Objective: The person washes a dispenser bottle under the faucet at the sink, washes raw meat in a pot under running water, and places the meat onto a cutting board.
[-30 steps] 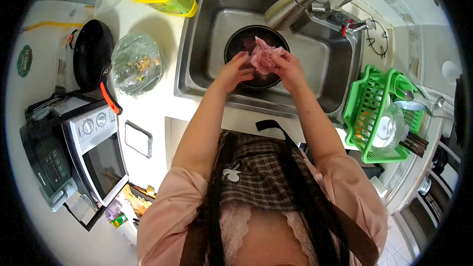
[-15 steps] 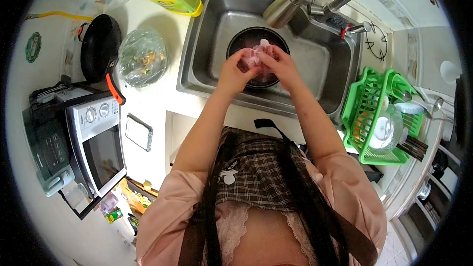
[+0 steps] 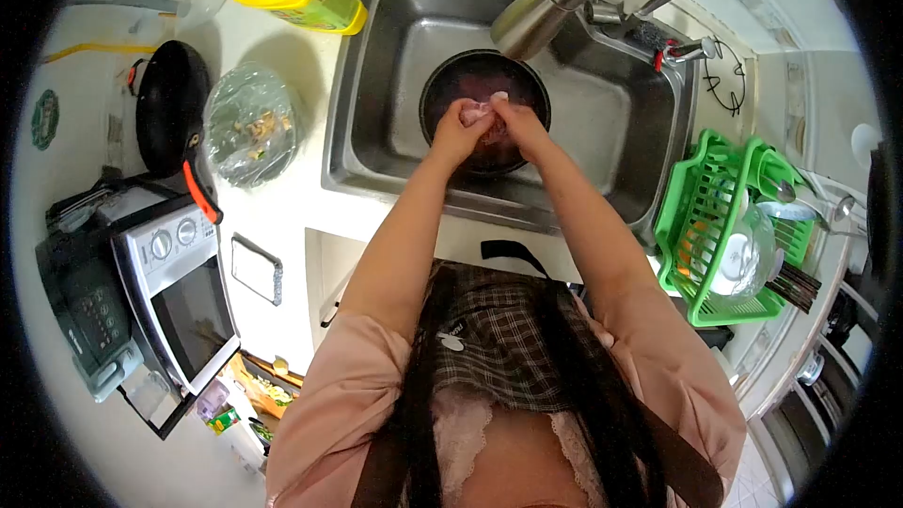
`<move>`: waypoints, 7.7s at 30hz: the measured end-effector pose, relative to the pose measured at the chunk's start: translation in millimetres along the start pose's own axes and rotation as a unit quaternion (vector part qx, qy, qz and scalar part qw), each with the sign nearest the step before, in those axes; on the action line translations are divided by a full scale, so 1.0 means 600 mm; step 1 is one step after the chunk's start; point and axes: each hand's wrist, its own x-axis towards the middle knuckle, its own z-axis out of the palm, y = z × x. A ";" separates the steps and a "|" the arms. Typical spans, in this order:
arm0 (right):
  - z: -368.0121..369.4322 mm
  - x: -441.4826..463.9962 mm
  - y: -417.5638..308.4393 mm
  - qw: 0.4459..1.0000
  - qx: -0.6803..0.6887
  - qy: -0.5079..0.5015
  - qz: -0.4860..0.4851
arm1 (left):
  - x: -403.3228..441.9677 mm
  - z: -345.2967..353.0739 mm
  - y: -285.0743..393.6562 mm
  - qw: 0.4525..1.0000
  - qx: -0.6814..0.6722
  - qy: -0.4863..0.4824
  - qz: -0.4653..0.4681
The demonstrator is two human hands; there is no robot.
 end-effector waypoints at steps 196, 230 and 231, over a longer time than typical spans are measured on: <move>0.048 -0.010 -0.012 0.998 0.005 -0.063 -0.014 | -0.010 -0.073 0.044 0.981 0.116 -0.127 0.088; 0.050 -0.017 -0.048 0.944 0.138 -0.108 0.280 | 0.001 -0.107 0.030 0.977 -0.132 -0.168 -0.002; 0.050 -0.018 -0.049 0.945 0.137 -0.110 0.277 | 0.000 -0.105 0.029 0.977 -0.133 -0.168 -0.003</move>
